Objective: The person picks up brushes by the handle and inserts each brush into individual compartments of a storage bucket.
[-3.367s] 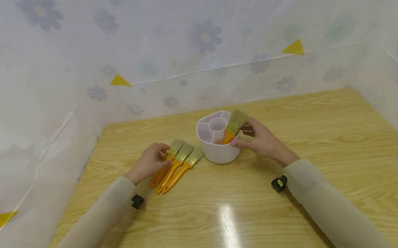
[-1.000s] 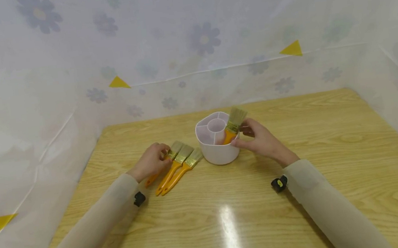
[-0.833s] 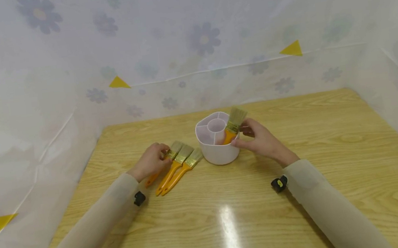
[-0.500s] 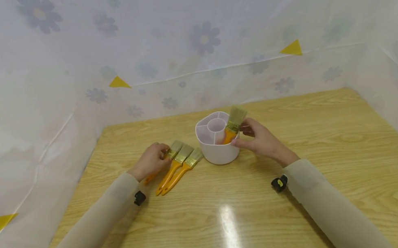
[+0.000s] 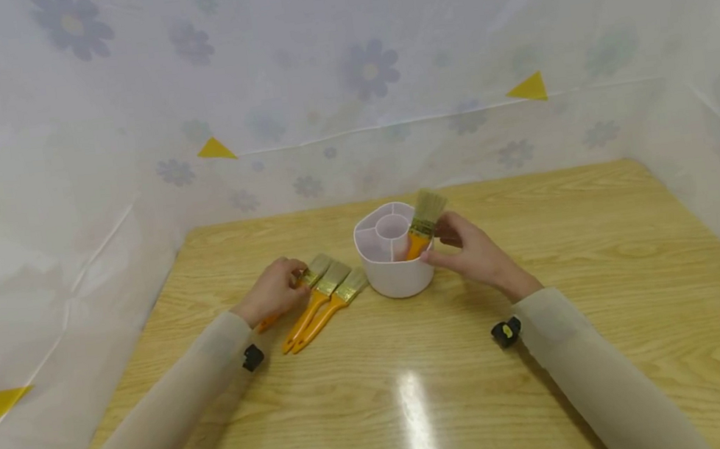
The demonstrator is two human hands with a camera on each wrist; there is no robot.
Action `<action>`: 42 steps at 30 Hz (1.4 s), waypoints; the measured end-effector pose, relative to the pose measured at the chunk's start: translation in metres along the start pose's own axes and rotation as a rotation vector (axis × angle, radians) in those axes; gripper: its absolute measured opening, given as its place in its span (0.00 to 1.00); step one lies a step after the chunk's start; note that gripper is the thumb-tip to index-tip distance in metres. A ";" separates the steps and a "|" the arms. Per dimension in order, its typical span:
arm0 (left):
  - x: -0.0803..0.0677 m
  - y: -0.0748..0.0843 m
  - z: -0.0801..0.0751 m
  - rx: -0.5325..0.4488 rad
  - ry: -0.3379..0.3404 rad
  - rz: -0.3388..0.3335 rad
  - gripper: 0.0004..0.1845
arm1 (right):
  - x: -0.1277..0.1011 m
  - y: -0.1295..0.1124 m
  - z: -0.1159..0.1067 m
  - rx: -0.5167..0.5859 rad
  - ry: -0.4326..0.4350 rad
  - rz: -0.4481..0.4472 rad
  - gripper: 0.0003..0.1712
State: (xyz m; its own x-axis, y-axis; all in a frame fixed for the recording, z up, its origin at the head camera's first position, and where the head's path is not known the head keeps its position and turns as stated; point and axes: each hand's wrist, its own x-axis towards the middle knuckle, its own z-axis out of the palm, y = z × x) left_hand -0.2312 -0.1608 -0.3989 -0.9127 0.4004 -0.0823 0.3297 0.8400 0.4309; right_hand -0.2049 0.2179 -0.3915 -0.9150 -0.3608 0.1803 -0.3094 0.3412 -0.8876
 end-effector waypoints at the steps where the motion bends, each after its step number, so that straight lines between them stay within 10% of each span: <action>1: 0.000 0.000 0.000 0.006 -0.001 0.000 0.24 | 0.000 0.000 0.000 0.002 -0.001 -0.003 0.38; 42: 0.004 -0.001 0.003 0.021 -0.004 -0.015 0.25 | 0.001 0.001 0.002 0.009 0.011 0.034 0.41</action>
State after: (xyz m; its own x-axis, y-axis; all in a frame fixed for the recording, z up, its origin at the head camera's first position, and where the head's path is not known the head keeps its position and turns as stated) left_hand -0.2349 -0.1588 -0.4019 -0.9165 0.3894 -0.0918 0.3213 0.8532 0.4109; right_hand -0.2055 0.2161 -0.3928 -0.9279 -0.3395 0.1541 -0.2754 0.3457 -0.8970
